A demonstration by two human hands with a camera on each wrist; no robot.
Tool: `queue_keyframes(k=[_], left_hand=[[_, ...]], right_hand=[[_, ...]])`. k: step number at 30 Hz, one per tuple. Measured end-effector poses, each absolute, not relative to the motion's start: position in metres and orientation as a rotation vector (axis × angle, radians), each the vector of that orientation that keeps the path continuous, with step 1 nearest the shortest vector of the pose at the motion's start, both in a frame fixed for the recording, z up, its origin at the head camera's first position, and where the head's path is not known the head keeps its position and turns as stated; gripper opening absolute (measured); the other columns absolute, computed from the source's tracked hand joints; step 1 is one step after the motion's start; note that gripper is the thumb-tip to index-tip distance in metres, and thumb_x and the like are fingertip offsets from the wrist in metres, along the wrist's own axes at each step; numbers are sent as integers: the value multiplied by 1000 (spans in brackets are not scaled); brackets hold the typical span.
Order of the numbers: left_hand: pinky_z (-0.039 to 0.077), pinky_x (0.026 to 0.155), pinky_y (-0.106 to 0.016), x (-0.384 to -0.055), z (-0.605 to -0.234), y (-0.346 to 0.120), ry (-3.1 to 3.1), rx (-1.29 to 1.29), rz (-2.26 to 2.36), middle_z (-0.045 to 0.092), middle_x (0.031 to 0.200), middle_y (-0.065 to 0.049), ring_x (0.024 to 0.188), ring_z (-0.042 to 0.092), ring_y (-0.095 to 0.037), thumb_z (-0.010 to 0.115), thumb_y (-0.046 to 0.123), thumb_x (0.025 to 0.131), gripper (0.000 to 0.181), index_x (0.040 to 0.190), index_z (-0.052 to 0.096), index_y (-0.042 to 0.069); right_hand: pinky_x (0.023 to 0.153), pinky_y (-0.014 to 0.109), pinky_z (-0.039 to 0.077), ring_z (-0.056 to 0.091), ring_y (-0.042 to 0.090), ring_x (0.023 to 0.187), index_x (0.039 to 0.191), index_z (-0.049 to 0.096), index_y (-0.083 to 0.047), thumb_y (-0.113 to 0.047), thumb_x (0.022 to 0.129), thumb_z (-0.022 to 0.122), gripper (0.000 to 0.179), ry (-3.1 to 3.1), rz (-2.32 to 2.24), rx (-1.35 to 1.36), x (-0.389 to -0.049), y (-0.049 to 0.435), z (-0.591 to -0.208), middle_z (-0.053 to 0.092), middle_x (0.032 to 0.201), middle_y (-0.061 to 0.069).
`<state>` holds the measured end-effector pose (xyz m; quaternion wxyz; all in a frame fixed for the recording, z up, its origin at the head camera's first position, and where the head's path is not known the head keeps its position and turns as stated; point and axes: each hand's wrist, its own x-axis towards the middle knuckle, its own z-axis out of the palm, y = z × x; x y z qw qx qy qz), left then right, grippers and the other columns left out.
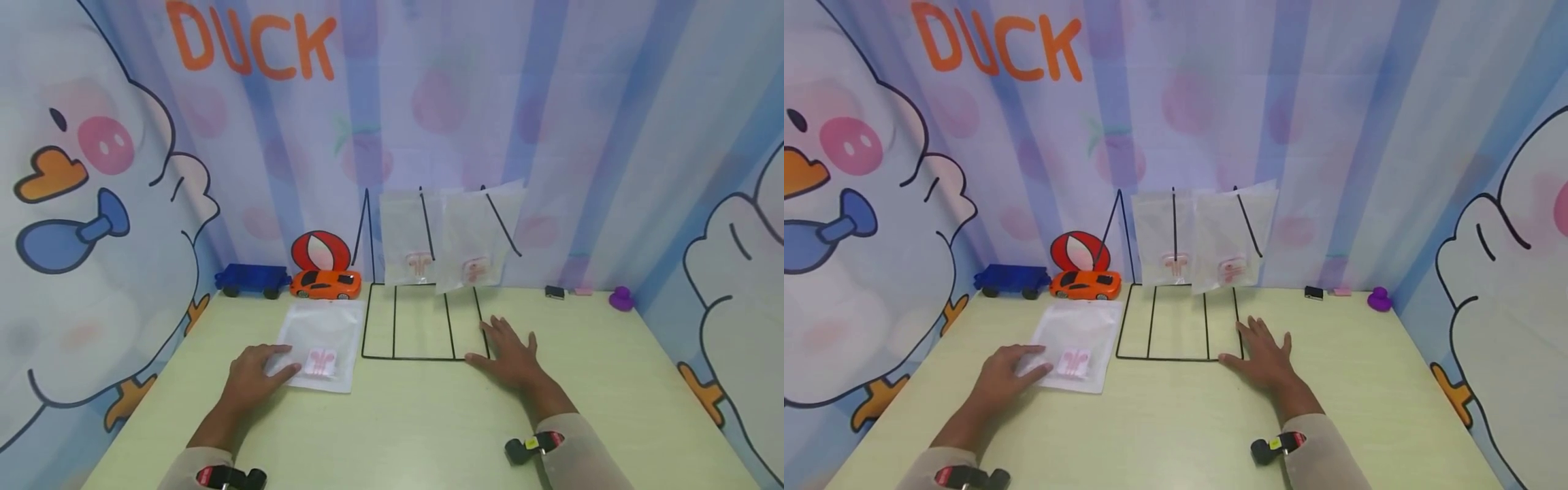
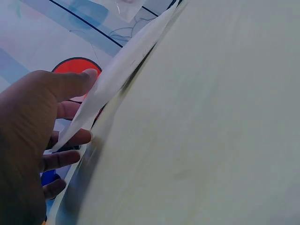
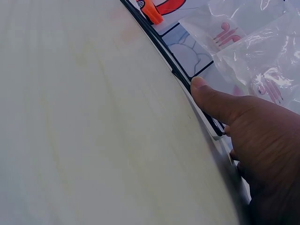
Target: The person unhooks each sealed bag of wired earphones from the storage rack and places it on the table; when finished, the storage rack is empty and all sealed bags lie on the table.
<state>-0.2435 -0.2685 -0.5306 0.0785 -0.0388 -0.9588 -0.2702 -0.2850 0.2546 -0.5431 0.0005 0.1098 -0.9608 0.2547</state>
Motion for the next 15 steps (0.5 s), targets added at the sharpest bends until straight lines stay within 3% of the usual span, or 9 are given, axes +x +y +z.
queue_keyframes(k=[15], left_hand=[[37, 114, -76, -241, -532, -262, -2857, -93, -656, 70, 136, -24, 139, 53, -50, 81, 48, 95, 53, 134, 77, 14]], right_hand=[[124, 86, -6, 14, 46, 170, 170, 37, -10, -61, 102, 65, 90, -3029, 788, 342, -287, 254, -543, 24, 181, 22]])
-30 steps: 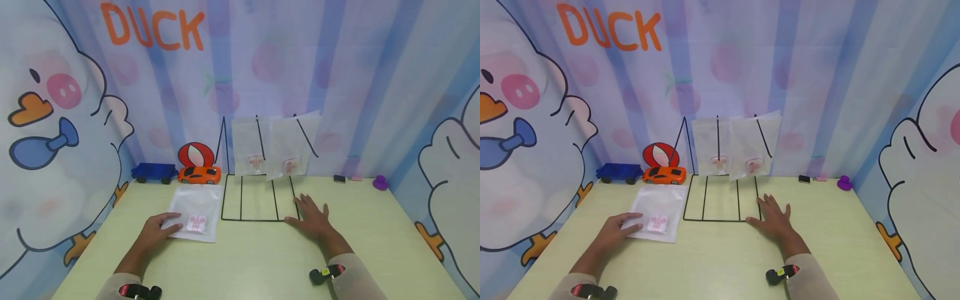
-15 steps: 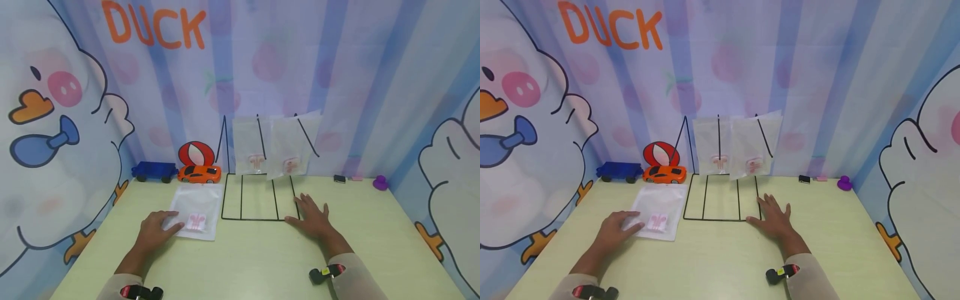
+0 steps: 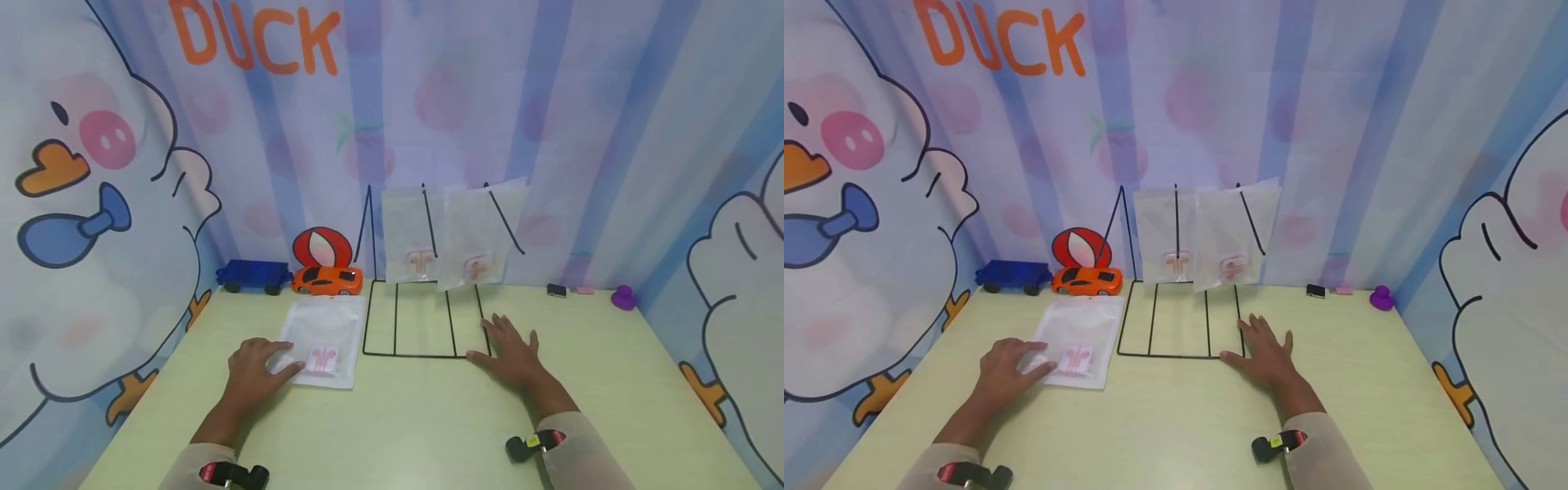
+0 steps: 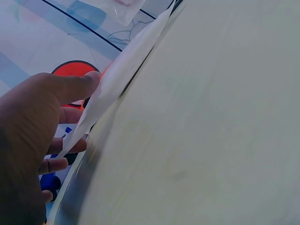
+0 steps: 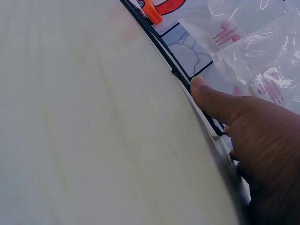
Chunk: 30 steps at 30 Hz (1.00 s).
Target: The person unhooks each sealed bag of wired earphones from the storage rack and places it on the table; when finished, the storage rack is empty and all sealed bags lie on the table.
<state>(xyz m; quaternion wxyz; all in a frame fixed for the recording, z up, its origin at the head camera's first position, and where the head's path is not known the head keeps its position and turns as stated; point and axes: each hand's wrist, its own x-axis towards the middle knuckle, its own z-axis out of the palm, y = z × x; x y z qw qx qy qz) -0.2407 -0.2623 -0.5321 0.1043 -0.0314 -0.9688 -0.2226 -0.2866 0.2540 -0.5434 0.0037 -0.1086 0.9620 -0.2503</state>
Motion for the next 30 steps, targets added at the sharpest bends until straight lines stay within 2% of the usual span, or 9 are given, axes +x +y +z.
queue_keyframes(k=[7, 11, 18, 25, 30], left_hand=[[39, 110, -76, -239, -531, -261, -2875, -67, -608, 63, 136, -25, 136, 51, -51, 79, 53, 94, 62, 140, 74, 12], [40, 109, -76, -239, -530, -260, -2879, -62, -586, 59, 143, -26, 137, 50, -51, 77, 56, 95, 65, 142, 72, 11], [32, 119, -81, -242, -529, -253, -2909, -67, -542, 47, 163, -27, 152, 40, -55, 75, 58, 97, 71, 151, 66, 14], [25, 122, -85, -246, -524, -242, -2880, -135, -505, 44, 168, -26, 155, 38, -53, 73, 60, 97, 74, 156, 62, 15], [25, 122, -85, -251, -520, -230, -2882, -151, -508, 43, 169, -26, 156, 38, -53, 73, 57, 98, 74, 157, 60, 15]], right_hand=[[124, 87, -5, 15, 47, 170, 170, 37, -9, -61, 102, 65, 90, 3018, -776, -342, -286, 253, -544, 25, 180, 23], [124, 86, -5, 14, 46, 170, 170, 37, -9, -61, 102, 65, 90, 3016, -775, -339, -286, 254, -544, 24, 181, 22], [124, 86, -5, 15, 46, 170, 170, 37, -11, -62, 102, 65, 90, 3016, -779, -345, -287, 255, -545, 25, 181, 22], [124, 87, -5, 15, 47, 170, 169, 38, -9, -60, 102, 66, 89, 3014, -806, -350, -285, 254, -541, 25, 180, 23], [124, 86, -7, 14, 46, 170, 170, 37, -10, -61, 102, 65, 89, 3005, -806, -342, -283, 254, -540, 24, 181, 22]])
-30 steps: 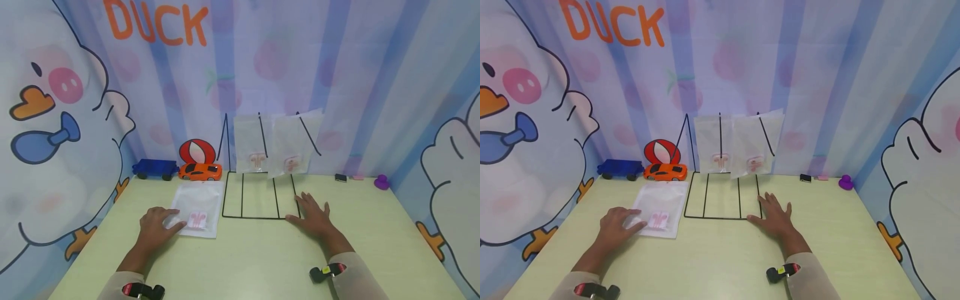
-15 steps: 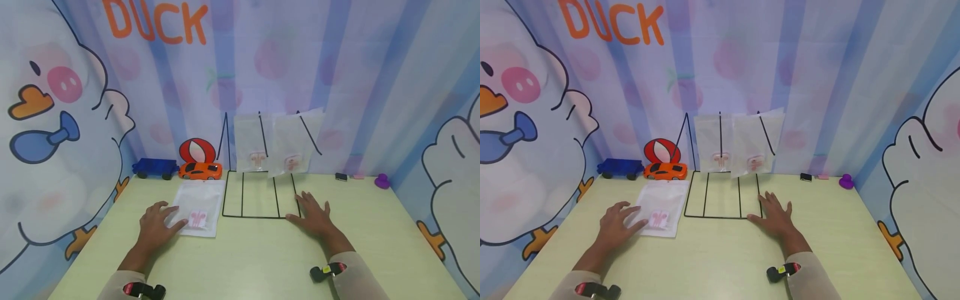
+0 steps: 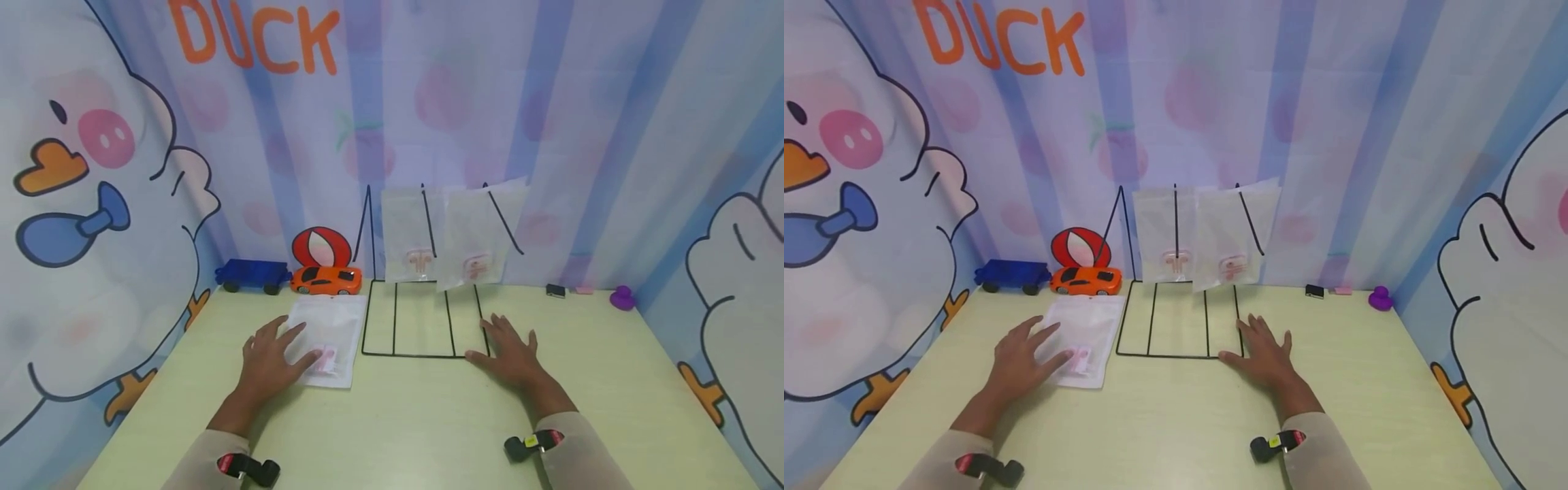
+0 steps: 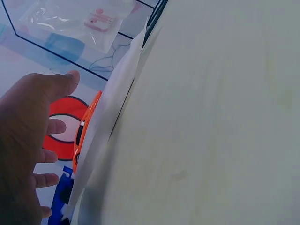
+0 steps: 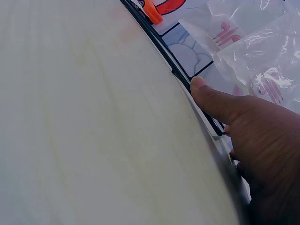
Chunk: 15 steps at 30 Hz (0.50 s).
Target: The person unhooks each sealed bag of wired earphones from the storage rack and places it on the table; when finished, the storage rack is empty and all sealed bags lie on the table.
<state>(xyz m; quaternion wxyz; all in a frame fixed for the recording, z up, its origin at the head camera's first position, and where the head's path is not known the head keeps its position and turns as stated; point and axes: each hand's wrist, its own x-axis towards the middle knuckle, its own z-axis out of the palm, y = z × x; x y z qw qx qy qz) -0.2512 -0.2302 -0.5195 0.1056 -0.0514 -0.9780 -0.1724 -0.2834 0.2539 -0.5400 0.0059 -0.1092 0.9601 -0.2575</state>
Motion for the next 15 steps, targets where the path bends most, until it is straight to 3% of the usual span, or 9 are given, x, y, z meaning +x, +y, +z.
queue_keyframes(k=[15], left_hand=[[29, 124, -81, -282, -501, -179, -2867, -254, -730, 36, 175, -20, 160, 36, -49, 75, 54, 97, 79, 164, 52, 19]], right_hand=[[124, 87, -7, 14, 47, 170, 170, 38, -9, -60, 102, 65, 89, 3016, -805, -348, -285, 255, -545, 25, 180, 23]])
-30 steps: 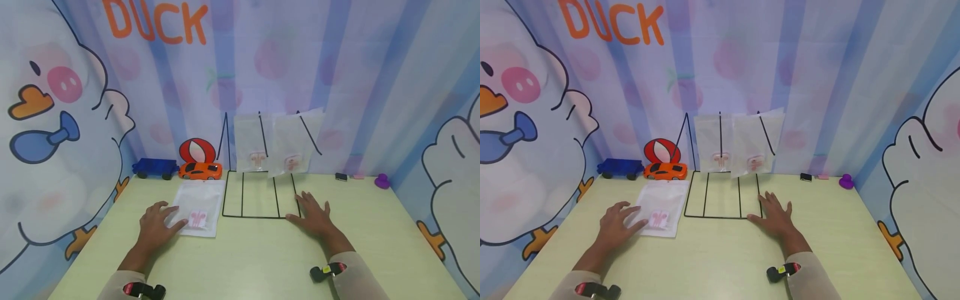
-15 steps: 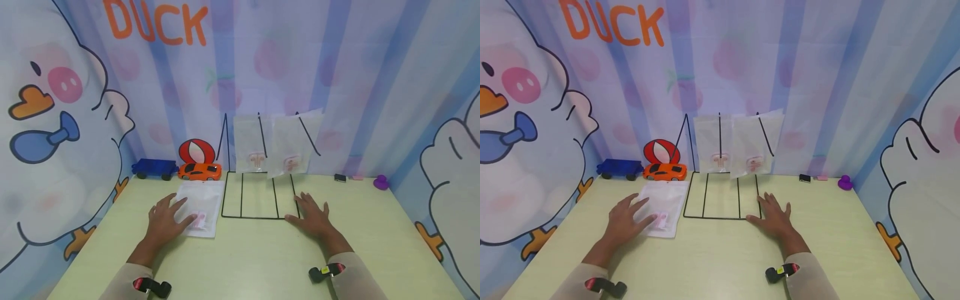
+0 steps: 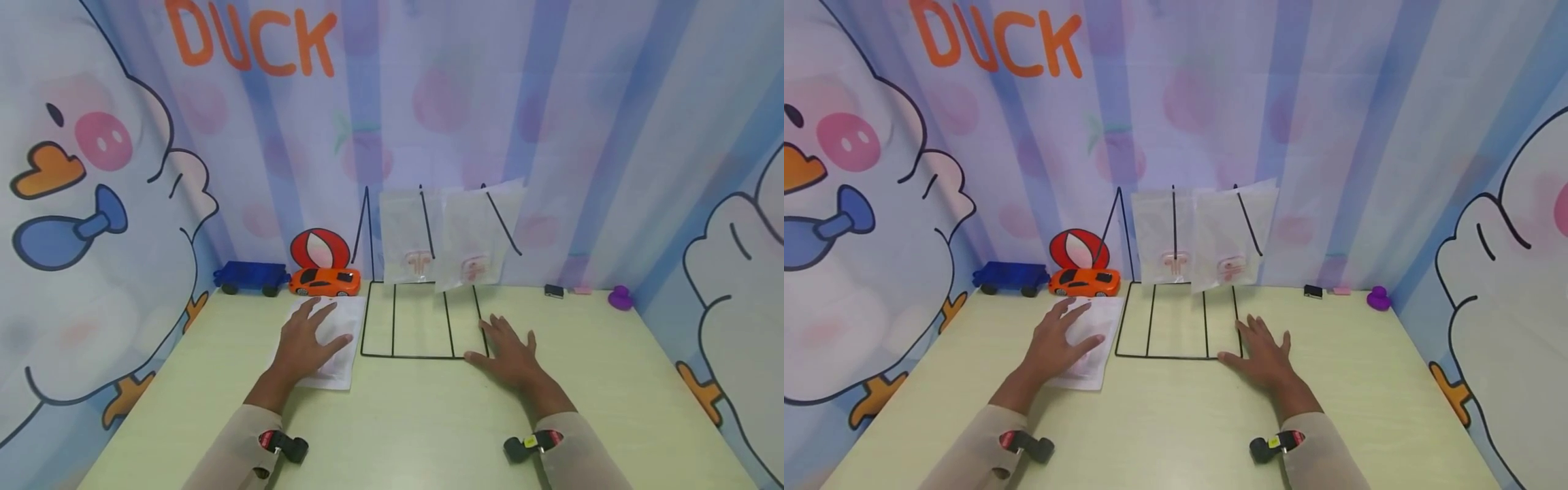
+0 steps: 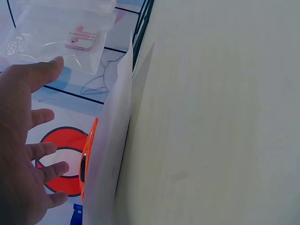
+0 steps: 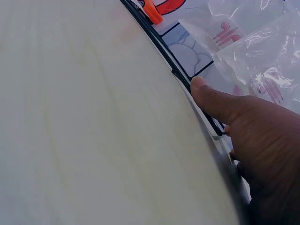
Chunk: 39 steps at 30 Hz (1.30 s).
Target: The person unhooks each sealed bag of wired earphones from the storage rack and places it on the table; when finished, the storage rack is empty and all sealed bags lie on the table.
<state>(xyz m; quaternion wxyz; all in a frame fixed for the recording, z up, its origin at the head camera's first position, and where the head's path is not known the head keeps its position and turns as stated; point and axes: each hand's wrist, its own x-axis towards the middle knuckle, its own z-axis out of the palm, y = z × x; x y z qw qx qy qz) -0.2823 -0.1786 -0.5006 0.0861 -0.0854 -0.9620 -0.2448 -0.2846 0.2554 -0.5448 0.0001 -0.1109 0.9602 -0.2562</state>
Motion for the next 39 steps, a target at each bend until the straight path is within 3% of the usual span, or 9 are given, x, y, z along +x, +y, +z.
queue_keyframes(k=[8, 21, 31, 39], left_hand=[[38, 124, -75, -308, -499, -160, -2813, -274, -1033, 37, 174, -19, 156, 43, -47, 82, 47, 95, 78, 163, 54, 21], [29, 127, -78, -345, -496, -131, -2788, -439, -1316, 20, 182, -18, 166, 26, -47, 83, 45, 96, 76, 163, 54, 23], [28, 129, -76, -371, -491, -110, -2731, -523, -1351, 31, 178, -19, 166, 26, -46, 81, 34, 99, 60, 154, 64, 18], [26, 129, -77, -379, -485, -92, -2731, -530, -1448, 30, 180, -11, 168, 23, -43, 80, 37, 98, 58, 153, 66, 24]], right_hand=[[124, 86, -7, 14, 47, 170, 170, 38, -9, -60, 102, 66, 89, 3007, -827, -346, -283, 254, -543, 24, 180, 23], [124, 87, -7, 15, 47, 169, 170, 38, -10, -61, 101, 66, 90, 3019, -815, -355, -285, 254, -545, 25, 180, 22], [123, 87, -5, 16, 47, 169, 169, 40, -10, -61, 102, 66, 88, 3030, -808, -367, -286, 255, -547, 26, 180, 22], [124, 86, -8, 16, 47, 169, 169, 39, -10, -62, 101, 66, 90, 3028, -816, -355, -286, 256, -548, 25, 180, 22]])
